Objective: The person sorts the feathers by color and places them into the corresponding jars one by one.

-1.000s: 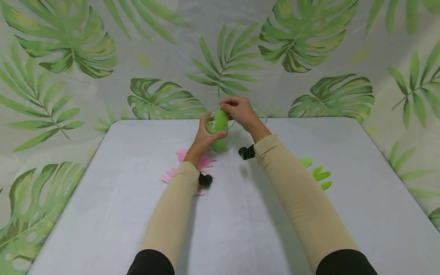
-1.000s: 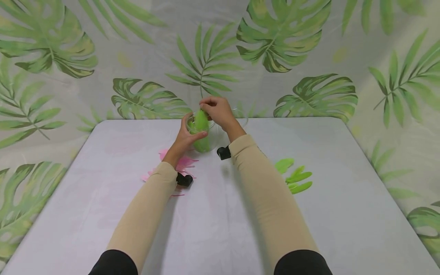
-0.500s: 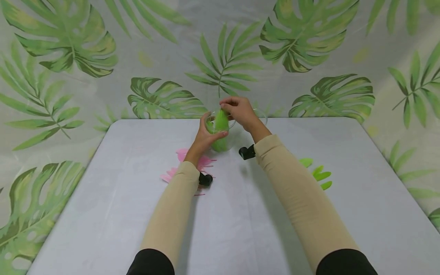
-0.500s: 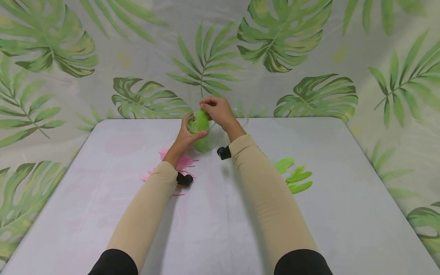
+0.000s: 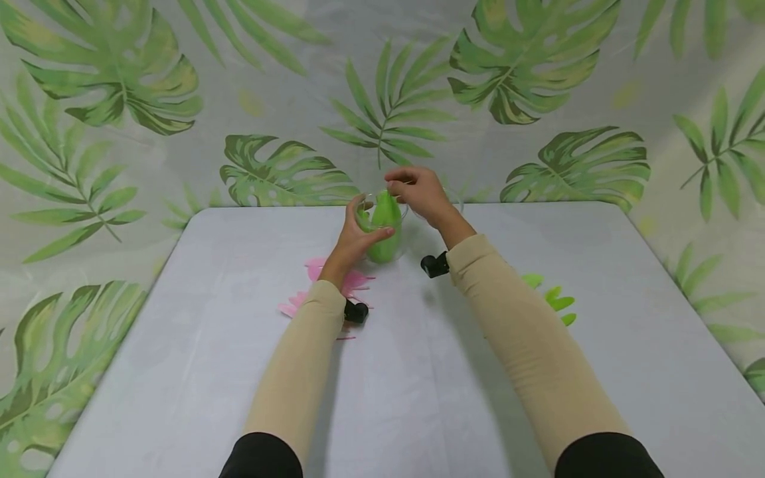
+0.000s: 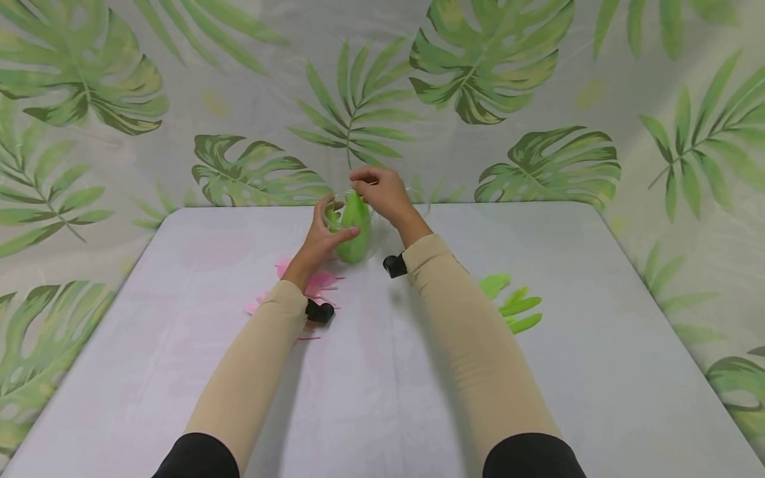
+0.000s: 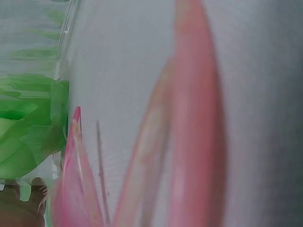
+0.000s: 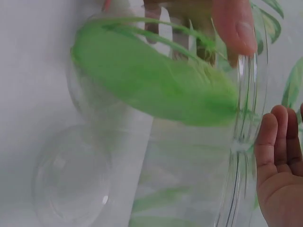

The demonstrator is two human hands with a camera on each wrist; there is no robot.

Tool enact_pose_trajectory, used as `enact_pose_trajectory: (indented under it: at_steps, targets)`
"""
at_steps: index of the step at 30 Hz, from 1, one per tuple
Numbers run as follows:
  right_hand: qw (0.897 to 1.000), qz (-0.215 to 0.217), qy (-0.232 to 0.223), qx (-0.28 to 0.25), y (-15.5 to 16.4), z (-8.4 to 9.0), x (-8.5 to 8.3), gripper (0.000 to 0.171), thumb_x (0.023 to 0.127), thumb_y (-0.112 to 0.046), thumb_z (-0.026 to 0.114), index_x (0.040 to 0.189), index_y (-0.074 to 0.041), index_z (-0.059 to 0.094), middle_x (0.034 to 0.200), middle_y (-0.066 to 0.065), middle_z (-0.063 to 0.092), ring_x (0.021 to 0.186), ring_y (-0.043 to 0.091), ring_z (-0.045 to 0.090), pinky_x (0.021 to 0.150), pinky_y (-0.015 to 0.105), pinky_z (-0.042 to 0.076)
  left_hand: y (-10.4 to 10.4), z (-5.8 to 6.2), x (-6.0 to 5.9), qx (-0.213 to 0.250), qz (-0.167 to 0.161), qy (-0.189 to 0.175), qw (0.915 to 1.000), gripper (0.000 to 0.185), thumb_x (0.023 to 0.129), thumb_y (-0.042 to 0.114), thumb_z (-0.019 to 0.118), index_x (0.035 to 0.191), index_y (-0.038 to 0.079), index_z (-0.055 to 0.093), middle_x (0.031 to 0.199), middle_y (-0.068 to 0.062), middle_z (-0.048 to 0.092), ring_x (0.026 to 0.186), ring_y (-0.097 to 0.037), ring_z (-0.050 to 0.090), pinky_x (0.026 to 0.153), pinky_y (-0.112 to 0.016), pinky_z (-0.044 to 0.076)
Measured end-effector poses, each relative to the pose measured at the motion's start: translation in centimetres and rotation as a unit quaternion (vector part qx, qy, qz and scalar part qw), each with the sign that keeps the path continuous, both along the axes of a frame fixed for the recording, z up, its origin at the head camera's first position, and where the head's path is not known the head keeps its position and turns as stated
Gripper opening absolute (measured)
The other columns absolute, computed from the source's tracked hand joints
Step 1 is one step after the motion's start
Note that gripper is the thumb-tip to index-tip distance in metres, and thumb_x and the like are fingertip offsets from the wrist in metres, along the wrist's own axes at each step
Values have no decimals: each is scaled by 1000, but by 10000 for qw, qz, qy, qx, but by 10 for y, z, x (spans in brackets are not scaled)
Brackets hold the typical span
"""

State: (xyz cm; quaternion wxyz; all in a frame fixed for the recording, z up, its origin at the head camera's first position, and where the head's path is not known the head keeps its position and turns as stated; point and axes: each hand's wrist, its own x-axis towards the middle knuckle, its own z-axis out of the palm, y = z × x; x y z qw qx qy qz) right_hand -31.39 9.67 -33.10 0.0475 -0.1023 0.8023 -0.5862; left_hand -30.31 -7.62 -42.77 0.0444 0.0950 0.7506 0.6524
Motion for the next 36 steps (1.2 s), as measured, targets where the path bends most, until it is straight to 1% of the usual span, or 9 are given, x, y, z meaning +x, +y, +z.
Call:
enact_pose_trajectory:
  at_steps: [6, 12, 17, 21, 25, 30, 32, 34, 36]
  targets:
    - [9998, -55, 142, 154, 11, 3, 2, 30, 102, -18, 54, 127, -5, 64, 133, 17, 61, 114, 28, 61, 101, 41, 53, 0, -3, -1, 10, 26, 151, 9999, 98, 83, 27, 79, 156, 27, 14, 159, -7, 31, 150, -32, 27, 121, -51, 28]
    - [9982, -15, 351, 480, 21, 8, 2, 30, 102, -20, 55, 127, -7, 64, 129, 15, 62, 111, 27, 61, 99, 40, 53, -1, 1, -3, 15, 11, 140, 9999, 98, 83, 27, 79, 156, 28, 14, 159, -6, 31, 150, -30, 27, 121, -51, 27]
    - [9876, 392, 741, 1329, 42, 17, 14, 30, 102, -23, 56, 126, -9, 64, 128, 13, 63, 110, 29, 62, 98, 45, 52, 2, -1, -6, -92, 5, 231, 9997, 98, 83, 27, 79, 156, 26, 14, 158, -5, 33, 150, -29, 27, 122, -51, 25]
    - [9627, 873, 1227, 2249, 68, 16, 35, 27, 100, -19, 58, 122, -7, 67, 123, 14, 66, 109, 31, 63, 95, 47, 52, 2, 0, 0, -216, 17, 223, 9995, 99, 83, 26, 79, 157, 23, 13, 158, -7, 34, 150, -27, 26, 123, -51, 24]
    - [9324, 1425, 1590, 2917, 102, 2, 59, 21, 98, -10, 60, 117, -5, 68, 115, 14, 68, 103, 29, 66, 90, 46, 55, 1, -3, 3, -185, -36, 330, 9993, 98, 84, 23, 78, 157, 21, 12, 158, -10, 32, 150, -29, 26, 122, -54, 24]
    - [8667, 1942, 1998, 4139, 141, -26, 89, 18, 91, -2, 67, 106, -9, 72, 106, 6, 69, 96, 25, 66, 81, 43, 56, 2, -6, 0, -225, -101, 412, 9988, 97, 85, 27, 77, 157, 22, 12, 159, -9, 31, 149, -29, 27, 120, -54, 27]
    - [8443, 2071, 2029, 4506, 150, -36, 100, 18, 89, -1, 69, 103, -11, 73, 104, 3, 68, 96, 25, 66, 80, 42, 56, 2, -6, 1, -225, -75, 382, 9990, 96, 85, 27, 77, 156, 24, 13, 159, -8, 31, 149, -29, 27, 120, -54, 27]
    - [8352, 2149, 1952, 4671, 156, -44, 110, 18, 87, -1, 69, 102, -12, 73, 103, 2, 68, 97, 25, 65, 78, 41, 55, 1, -5, 1, -205, -49, 356, 9991, 95, 85, 27, 77, 156, 26, 15, 159, -7, 32, 150, -28, 26, 121, -54, 26]
    - [8352, 2194, 1900, 4672, 159, -51, 118, 20, 86, -1, 68, 101, -14, 73, 104, 0, 67, 98, 24, 63, 78, 40, 54, 0, -4, 1, -188, 1, 362, 9992, 93, 85, 26, 78, 155, 28, 16, 158, -7, 33, 150, -27, 25, 121, -53, 25]
